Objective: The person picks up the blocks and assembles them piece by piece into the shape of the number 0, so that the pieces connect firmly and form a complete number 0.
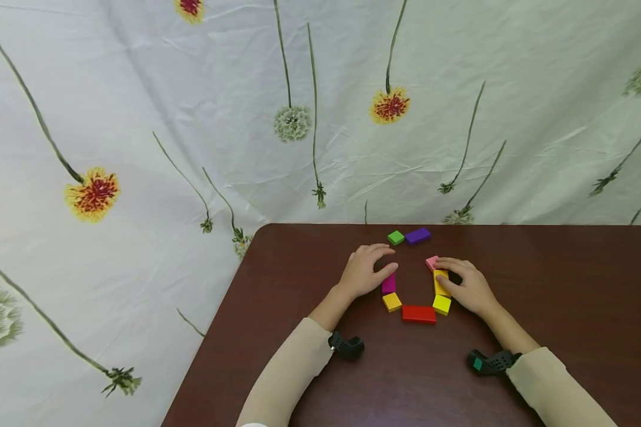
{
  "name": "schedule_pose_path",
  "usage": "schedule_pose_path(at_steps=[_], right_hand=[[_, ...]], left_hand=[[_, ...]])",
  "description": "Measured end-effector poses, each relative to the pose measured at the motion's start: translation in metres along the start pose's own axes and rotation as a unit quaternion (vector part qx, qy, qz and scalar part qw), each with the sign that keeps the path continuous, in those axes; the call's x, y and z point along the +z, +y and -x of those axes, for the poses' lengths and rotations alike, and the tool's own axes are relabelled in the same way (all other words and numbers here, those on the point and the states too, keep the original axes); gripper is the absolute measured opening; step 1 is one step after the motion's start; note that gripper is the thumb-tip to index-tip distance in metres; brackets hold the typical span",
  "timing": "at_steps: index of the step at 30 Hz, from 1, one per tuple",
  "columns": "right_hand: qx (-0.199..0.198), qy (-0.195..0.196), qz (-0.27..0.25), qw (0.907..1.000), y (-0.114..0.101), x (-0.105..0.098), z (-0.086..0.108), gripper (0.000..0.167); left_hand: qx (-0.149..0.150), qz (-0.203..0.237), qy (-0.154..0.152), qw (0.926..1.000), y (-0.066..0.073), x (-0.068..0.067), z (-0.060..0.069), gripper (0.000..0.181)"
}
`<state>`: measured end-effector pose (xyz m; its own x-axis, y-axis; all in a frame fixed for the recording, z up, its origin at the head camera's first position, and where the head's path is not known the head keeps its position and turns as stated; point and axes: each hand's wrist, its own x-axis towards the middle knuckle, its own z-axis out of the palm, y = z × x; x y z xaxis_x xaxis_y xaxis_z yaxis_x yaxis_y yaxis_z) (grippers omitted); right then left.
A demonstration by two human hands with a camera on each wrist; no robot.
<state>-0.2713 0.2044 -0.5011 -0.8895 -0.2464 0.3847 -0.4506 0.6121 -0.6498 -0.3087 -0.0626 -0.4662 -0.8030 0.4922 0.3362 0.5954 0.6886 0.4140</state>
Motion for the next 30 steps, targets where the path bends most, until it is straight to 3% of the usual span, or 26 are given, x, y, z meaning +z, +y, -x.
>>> schedule_pose_path(at_steps=[5, 11, 18, 23, 30], right_hand=[[0.008, -0.003, -0.004, 1.0, 0.001, -0.001, -0.001, 0.032], [0.005, 0.003, -0.008, 1.0, 0.0, 0.005, -0.001, 0.031], [0.006, 0.0, -0.008, 0.9999, 0.0, 0.009, 0.0, 0.031], [0.006, 0.001, -0.007, 1.0, 0.001, 0.006, -0.001, 0.032], [0.003, 0.01, -0.004, 0.9999, 0.003, 0.001, -0.001, 0.03]], left_hand=[[-0.012, -0.032, -0.016, 0.9993, -0.006, -0.007, -0.034, 0.04], [-0.048, -0.101, -0.077, 0.9907, -0.011, -0.008, -0.063, 0.04], [-0.091, -0.147, -0.162, 0.9715, -0.017, 0.002, -0.081, 0.05], [-0.097, -0.16, -0.203, 0.9611, -0.02, 0.009, -0.089, 0.06], [-0.051, -0.237, -0.193, 0.9508, -0.017, 0.01, -0.095, 0.042]])
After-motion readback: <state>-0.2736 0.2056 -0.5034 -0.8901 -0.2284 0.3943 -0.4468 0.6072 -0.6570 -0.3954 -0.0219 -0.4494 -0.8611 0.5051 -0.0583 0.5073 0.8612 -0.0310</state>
